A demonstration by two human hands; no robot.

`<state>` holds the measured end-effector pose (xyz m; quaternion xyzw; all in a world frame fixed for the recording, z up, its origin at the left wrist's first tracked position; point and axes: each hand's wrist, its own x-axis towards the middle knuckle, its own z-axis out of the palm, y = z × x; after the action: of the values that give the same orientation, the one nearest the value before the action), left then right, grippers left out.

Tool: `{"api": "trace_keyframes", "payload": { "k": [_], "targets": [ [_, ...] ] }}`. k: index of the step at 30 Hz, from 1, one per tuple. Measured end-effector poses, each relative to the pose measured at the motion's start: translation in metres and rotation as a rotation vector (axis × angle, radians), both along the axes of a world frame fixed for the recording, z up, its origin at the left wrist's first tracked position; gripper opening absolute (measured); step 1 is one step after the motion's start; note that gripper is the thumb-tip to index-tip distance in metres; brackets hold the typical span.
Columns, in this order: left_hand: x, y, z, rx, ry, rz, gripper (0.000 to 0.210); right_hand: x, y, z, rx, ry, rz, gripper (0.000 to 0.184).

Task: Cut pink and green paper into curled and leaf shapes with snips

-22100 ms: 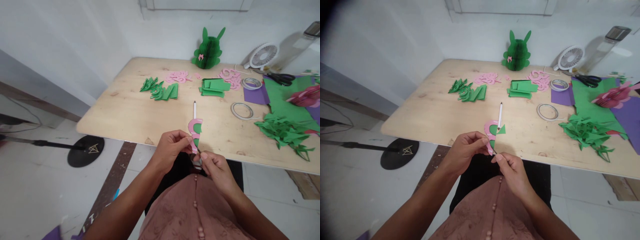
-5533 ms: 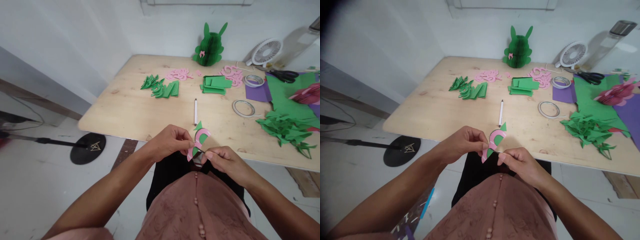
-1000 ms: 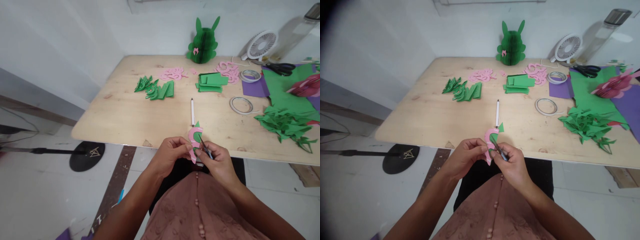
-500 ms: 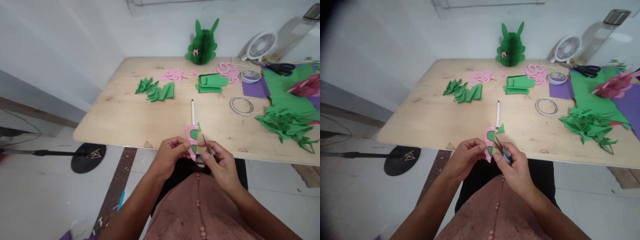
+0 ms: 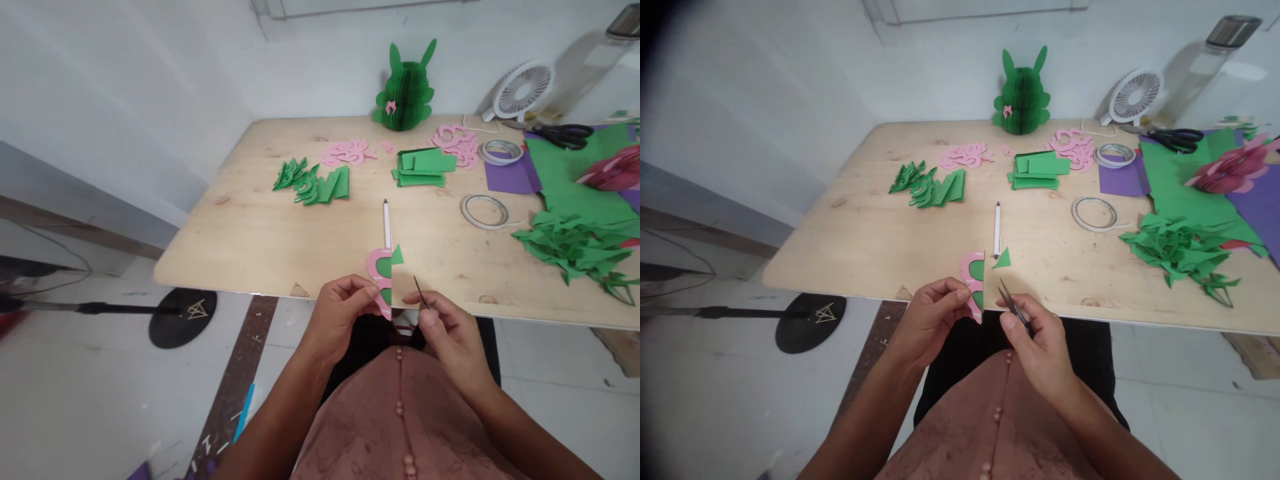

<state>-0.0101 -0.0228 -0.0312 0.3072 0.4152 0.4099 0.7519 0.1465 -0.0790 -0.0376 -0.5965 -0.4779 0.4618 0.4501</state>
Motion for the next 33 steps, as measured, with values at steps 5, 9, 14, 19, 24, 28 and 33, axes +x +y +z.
{"api": "trace_keyframes", "payload": {
  "k": [5,9,14,19,24,28,33],
  "targets": [
    [0.006,-0.007,-0.004,0.003,0.030,0.009,0.017,-0.009,0.014,0.003,-0.113,0.157,-0.026,0.027],
    [0.008,-0.012,-0.006,0.008,0.060,0.008,0.017,-0.015,0.022,-0.002,-0.166,0.315,-0.043,0.025],
    [0.009,-0.014,-0.007,0.026,0.066,-0.001,0.014,-0.018,0.024,-0.004,-0.185,0.339,-0.098,0.024],
    [0.010,-0.015,-0.008,0.058,0.097,0.002,0.013,-0.017,0.023,-0.003,-0.156,0.308,-0.104,0.025],
    [0.011,-0.017,-0.010,0.057,0.089,0.006,0.014,-0.016,0.022,-0.003,-0.153,0.295,-0.099,0.024],
    [0.011,-0.018,-0.009,0.065,0.108,0.004,0.015,-0.016,0.022,-0.003,-0.142,0.248,-0.104,0.023],
    [0.005,-0.017,-0.006,0.040,0.092,-0.032,0.016,-0.014,0.021,-0.003,-0.119,0.208,-0.084,0.020]
  ]
}}
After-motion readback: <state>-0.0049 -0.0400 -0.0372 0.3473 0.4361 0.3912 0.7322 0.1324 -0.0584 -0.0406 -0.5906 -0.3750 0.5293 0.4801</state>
